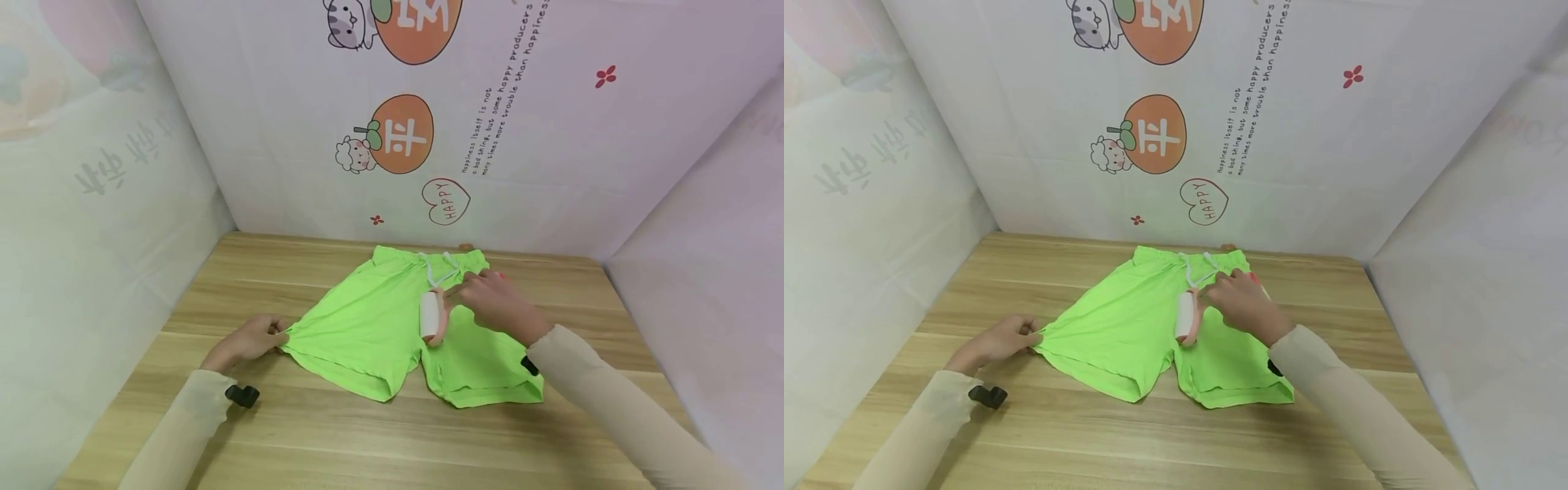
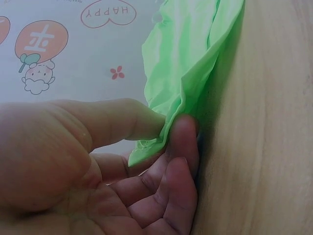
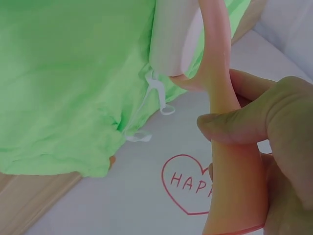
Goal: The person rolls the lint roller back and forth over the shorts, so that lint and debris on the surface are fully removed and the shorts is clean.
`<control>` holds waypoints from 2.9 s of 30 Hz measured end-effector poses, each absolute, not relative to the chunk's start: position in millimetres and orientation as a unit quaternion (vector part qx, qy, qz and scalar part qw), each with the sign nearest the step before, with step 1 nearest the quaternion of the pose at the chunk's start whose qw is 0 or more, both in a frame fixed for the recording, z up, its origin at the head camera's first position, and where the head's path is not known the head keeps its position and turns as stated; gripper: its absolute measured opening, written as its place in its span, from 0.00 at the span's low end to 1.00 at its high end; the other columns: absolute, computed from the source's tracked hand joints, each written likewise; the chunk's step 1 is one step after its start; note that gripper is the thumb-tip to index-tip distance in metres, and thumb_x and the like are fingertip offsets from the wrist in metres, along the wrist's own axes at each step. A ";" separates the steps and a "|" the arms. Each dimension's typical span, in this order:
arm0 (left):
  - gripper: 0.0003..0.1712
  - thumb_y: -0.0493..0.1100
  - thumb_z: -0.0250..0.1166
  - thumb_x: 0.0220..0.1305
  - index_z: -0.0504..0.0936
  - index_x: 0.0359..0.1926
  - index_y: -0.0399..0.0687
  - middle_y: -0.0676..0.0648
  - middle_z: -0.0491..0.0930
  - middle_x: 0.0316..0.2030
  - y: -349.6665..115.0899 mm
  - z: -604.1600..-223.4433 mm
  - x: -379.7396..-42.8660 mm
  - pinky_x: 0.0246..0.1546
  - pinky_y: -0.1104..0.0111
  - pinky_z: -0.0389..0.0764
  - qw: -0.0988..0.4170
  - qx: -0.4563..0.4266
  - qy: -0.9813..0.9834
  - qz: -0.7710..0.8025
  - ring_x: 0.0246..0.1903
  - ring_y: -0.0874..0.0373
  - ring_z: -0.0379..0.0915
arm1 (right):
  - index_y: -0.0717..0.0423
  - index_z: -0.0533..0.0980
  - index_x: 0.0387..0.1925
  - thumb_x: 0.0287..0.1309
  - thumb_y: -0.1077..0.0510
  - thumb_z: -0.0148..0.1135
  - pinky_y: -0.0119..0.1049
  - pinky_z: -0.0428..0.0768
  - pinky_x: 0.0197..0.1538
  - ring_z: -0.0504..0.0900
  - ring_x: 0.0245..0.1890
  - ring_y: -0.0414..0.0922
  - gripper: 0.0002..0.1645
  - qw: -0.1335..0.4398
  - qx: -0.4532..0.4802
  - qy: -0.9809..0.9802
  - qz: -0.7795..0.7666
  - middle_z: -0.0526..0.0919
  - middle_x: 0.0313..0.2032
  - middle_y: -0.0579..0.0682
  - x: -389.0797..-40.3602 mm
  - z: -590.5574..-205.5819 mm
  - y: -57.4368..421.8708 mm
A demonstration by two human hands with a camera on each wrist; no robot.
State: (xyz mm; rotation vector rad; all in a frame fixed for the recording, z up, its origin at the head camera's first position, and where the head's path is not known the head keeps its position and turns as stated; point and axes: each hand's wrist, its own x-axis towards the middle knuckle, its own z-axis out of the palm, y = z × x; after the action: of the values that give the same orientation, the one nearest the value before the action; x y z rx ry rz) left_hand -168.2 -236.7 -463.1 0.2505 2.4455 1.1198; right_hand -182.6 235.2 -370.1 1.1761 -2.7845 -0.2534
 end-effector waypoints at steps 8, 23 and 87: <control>0.07 0.37 0.59 0.75 0.79 0.43 0.36 0.44 0.80 0.36 -238.2 -463.5 -168.9 0.31 0.69 0.75 0.217 0.090 0.884 0.404 0.33 0.55 0.71 | 0.41 0.90 0.47 0.42 0.80 0.70 0.49 0.84 0.46 0.87 0.45 0.50 0.36 0.053 0.397 -0.912 -0.083 0.92 0.51 0.42 -198.3 -368.8 212.5; 0.07 0.37 0.59 0.74 0.79 0.44 0.35 0.44 0.80 0.37 -237.4 -460.8 -169.6 0.31 0.69 0.75 0.215 0.088 0.882 0.409 0.33 0.55 0.71 | 0.37 0.90 0.49 0.47 0.81 0.69 0.45 0.81 0.39 0.87 0.46 0.52 0.39 0.055 0.395 -0.916 -0.054 0.91 0.54 0.42 -212.5 -368.1 195.6; 0.05 0.36 0.59 0.74 0.77 0.43 0.36 0.46 0.79 0.35 -240.3 -470.3 -175.2 0.33 0.70 0.76 0.216 0.091 0.873 0.428 0.34 0.55 0.72 | 0.32 0.81 0.65 0.54 0.76 0.68 0.36 0.77 0.35 0.84 0.48 0.48 0.44 -0.010 0.457 -0.889 -0.005 0.81 0.67 0.35 -160.9 -406.8 60.1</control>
State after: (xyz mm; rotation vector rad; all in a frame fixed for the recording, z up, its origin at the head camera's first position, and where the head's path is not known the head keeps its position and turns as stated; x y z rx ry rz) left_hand -175.2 -240.3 -470.3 0.2523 2.4192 1.1848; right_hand -160.9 60.1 -406.8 1.4454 -2.8123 -0.0148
